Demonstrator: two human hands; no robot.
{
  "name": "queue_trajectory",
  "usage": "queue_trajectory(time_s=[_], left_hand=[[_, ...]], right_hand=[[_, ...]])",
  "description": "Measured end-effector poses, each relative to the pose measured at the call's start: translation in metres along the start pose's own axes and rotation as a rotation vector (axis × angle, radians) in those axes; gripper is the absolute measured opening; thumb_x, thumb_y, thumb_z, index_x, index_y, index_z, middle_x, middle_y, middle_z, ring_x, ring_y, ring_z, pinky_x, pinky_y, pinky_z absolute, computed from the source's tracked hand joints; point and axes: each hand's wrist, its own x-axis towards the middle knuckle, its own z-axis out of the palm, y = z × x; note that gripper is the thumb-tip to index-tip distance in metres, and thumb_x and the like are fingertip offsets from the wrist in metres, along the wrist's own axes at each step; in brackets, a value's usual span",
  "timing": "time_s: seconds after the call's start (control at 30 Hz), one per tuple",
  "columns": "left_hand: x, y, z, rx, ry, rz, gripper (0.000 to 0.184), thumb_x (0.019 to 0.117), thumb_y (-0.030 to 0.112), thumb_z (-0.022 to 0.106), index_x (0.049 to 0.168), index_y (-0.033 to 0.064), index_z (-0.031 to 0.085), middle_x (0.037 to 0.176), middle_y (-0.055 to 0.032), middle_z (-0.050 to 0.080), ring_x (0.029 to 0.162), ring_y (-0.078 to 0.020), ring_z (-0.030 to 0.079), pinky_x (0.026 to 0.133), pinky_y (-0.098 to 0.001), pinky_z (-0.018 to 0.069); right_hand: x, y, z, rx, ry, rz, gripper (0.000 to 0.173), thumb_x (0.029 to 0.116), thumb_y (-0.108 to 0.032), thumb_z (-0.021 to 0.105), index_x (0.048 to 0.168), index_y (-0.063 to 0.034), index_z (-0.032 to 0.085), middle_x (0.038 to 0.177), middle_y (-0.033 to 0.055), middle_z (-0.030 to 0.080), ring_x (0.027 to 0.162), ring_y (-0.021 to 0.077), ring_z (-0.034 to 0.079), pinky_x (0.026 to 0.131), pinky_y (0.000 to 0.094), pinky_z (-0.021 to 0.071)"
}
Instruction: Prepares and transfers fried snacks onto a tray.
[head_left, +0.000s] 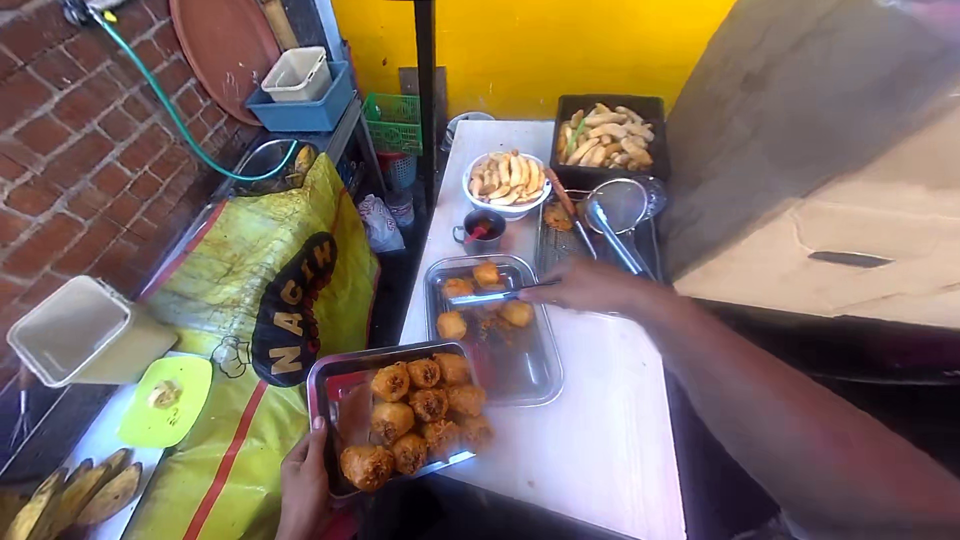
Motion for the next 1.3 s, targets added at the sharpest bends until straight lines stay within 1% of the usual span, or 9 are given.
queue_trajectory(time_s=[0.07, 0.17, 0.37, 0.53, 0.8, 0.9, 1.03, 1.13, 1.3], left_hand=[[0.014, 0.001, 0.008, -0.001, -0.067, 0.012, 0.042, 0.1090, 0.030, 0.050, 0.089, 0.0010, 0.073, 0.078, -0.0113, 0.070, 0.071, -0.0200, 0.068, 0.068, -0.0376, 0.0595], [0.035, 0.015, 0.026, -0.011, -0.197, 0.053, 0.041, 0.1089, 0.028, 0.049, 0.091, 0.0002, 0.073, 0.077, -0.0117, 0.070, 0.070, -0.0200, 0.068, 0.068, -0.0370, 0.0597], [0.071, 0.036, 0.054, 0.017, -0.371, 0.098, 0.036, 0.1084, 0.024, 0.050, 0.096, 0.0005, 0.074, 0.081, -0.0098, 0.072, 0.075, -0.0185, 0.070, 0.071, -0.0367, 0.0613], [0.106, 0.038, 0.056, 0.003, -0.462, 0.072, 0.033, 0.1083, 0.021, 0.050, 0.101, 0.0002, 0.075, 0.085, -0.0096, 0.074, 0.079, -0.0178, 0.072, 0.075, -0.0359, 0.0621], [0.151, 0.043, 0.042, -0.018, -0.580, 0.054, 0.037, 0.1097, 0.025, 0.048, 0.103, -0.0001, 0.075, 0.090, -0.0124, 0.074, 0.084, -0.0216, 0.073, 0.080, -0.0384, 0.0620], [0.158, 0.047, 0.037, 0.029, -0.564, 0.050, 0.038, 0.1086, 0.031, 0.052, 0.102, 0.0029, 0.076, 0.087, -0.0108, 0.074, 0.081, -0.0207, 0.072, 0.076, -0.0375, 0.0620], [0.167, 0.047, 0.034, 0.085, -0.531, 0.088, 0.034, 0.1065, 0.032, 0.056, 0.099, 0.0066, 0.077, 0.084, -0.0063, 0.074, 0.078, -0.0167, 0.071, 0.073, -0.0345, 0.0604], [0.176, 0.037, 0.029, 0.018, -0.504, 0.043, 0.031, 0.1064, 0.026, 0.056, 0.097, 0.0040, 0.076, 0.084, -0.0077, 0.074, 0.078, -0.0171, 0.071, 0.073, -0.0345, 0.0606], [0.182, 0.025, 0.017, -0.010, -0.442, 0.030, 0.030, 0.1057, 0.028, 0.058, 0.095, 0.0056, 0.076, 0.079, -0.0065, 0.071, 0.073, -0.0164, 0.069, 0.068, -0.0331, 0.0583]], right_hand=[[-0.043, -0.036, -0.016, 0.021, -0.042, -0.115, 0.051, 0.0956, -0.061, 0.063, 0.083, -0.0142, 0.079, 0.059, 0.0017, 0.060, 0.050, 0.0130, 0.054, 0.051, 0.0395, 0.0487], [-0.085, -0.102, -0.027, -0.155, -0.127, -0.233, 0.047, 0.0946, -0.066, 0.060, 0.083, -0.0243, 0.078, 0.066, -0.0069, 0.063, 0.060, 0.0074, 0.059, 0.057, 0.0375, 0.0516], [-0.080, -0.196, -0.007, -0.408, -0.276, -0.028, 0.061, 0.0921, -0.071, 0.059, 0.072, -0.0137, 0.067, 0.062, 0.0011, 0.058, 0.060, 0.0194, 0.061, 0.056, 0.0474, 0.0511], [-0.082, -0.213, -0.001, -0.500, -0.161, 0.055, 0.054, 0.0919, -0.071, 0.059, 0.080, -0.0189, 0.068, 0.066, -0.0026, 0.059, 0.064, 0.0170, 0.062, 0.058, 0.0449, 0.0513], [-0.065, -0.218, 0.046, -0.576, 0.044, -0.103, 0.051, 0.0966, -0.069, 0.051, 0.092, -0.0226, 0.071, 0.067, -0.0068, 0.060, 0.063, 0.0109, 0.062, 0.056, 0.0358, 0.0487], [-0.065, -0.266, 0.031, -0.644, 0.003, -0.092, 0.041, 0.0958, -0.057, 0.059, 0.082, -0.0204, 0.068, 0.062, -0.0039, 0.056, 0.058, 0.0156, 0.059, 0.051, 0.0380, 0.0449], [-0.040, -0.341, 0.041, -0.655, -0.166, -0.055, 0.015, 0.0891, -0.022, 0.070, 0.080, -0.0096, 0.069, 0.068, 0.0079, 0.060, 0.062, 0.0283, 0.062, 0.048, 0.0463, 0.0465], [-0.014, -0.387, 0.049, -0.677, -0.396, 0.111, 0.010, 0.0954, -0.004, 0.058, 0.096, -0.0015, 0.067, 0.084, 0.0153, 0.063, 0.077, 0.0330, 0.066, 0.058, 0.0466, 0.0504], [0.004, -0.414, 0.065, -0.705, -0.421, 0.129, 0.016, 0.0974, 0.000, 0.051, 0.105, 0.0022, 0.065, 0.087, 0.0171, 0.064, 0.079, 0.0332, 0.067, 0.059, 0.0444, 0.0509]])
